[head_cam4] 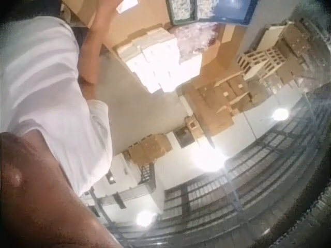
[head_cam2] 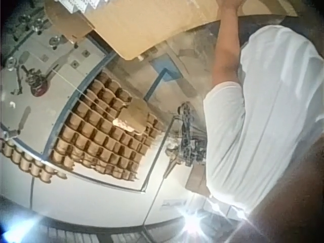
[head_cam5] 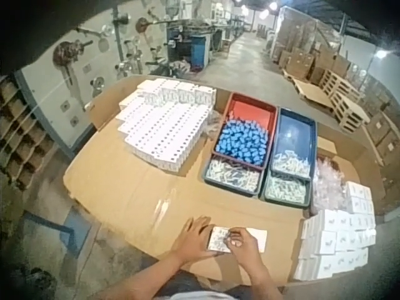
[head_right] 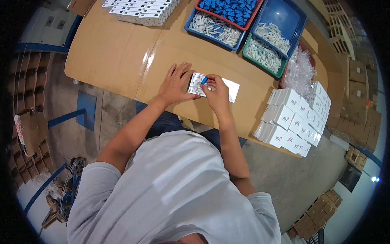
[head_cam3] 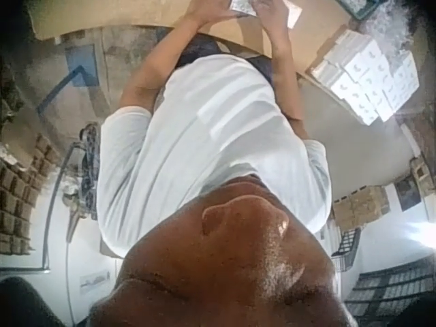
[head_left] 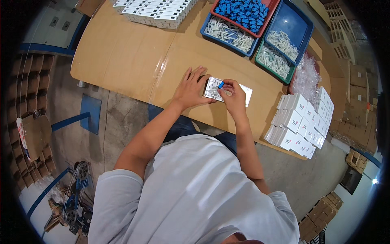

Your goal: Manually placing small industrial components into plastic bags and white boxes.

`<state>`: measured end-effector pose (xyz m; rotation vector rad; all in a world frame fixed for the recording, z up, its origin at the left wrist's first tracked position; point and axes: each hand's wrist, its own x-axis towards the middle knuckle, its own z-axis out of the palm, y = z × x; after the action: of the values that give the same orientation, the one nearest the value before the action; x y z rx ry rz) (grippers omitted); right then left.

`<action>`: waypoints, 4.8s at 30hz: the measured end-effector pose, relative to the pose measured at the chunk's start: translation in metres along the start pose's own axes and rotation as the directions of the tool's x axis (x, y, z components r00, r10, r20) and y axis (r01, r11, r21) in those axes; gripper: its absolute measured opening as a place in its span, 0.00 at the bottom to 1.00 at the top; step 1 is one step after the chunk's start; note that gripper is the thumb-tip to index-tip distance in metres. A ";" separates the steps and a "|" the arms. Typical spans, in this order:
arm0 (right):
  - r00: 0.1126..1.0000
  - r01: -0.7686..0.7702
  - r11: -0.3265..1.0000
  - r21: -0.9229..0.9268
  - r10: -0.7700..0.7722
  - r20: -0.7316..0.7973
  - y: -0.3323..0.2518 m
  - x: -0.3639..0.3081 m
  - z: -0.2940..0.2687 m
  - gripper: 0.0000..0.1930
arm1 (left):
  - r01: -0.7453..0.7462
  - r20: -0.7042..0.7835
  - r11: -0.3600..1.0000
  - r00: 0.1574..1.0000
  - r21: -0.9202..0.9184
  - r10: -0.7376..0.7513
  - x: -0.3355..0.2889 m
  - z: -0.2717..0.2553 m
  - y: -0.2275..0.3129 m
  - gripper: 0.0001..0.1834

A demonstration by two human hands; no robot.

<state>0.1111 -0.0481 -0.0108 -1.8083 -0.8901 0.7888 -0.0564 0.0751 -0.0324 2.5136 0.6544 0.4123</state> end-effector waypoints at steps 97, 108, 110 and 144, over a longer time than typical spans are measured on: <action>0.951 -0.107 0.909 0.403 -0.025 0.308 -0.044 -0.050 -0.129 0.11 | 0.484 0.576 -0.726 0.804 -0.489 0.148 0.001 -0.018 0.065 0.41; 0.981 -0.186 0.761 0.621 0.103 0.167 -0.038 -0.038 -0.109 0.15 | 0.436 0.595 -0.789 0.796 -0.434 0.112 0.006 -0.023 0.076 0.38; 0.971 -0.239 0.764 0.599 0.177 0.161 -0.037 -0.037 -0.101 0.18 | 0.441 0.620 -0.756 0.783 -0.485 0.059 0.005 -0.018 0.074 0.36; 0.866 0.478 0.873 -0.098 -0.450 0.216 -0.076 -0.037 -0.042 0.36 | 0.452 0.657 -0.559 0.715 -0.695 -0.239 0.004 -0.031 0.097 0.28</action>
<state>0.1080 -0.0763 0.0800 -1.5583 -1.4780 0.5933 -0.0298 0.0156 0.0461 0.3026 0.6495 0.2203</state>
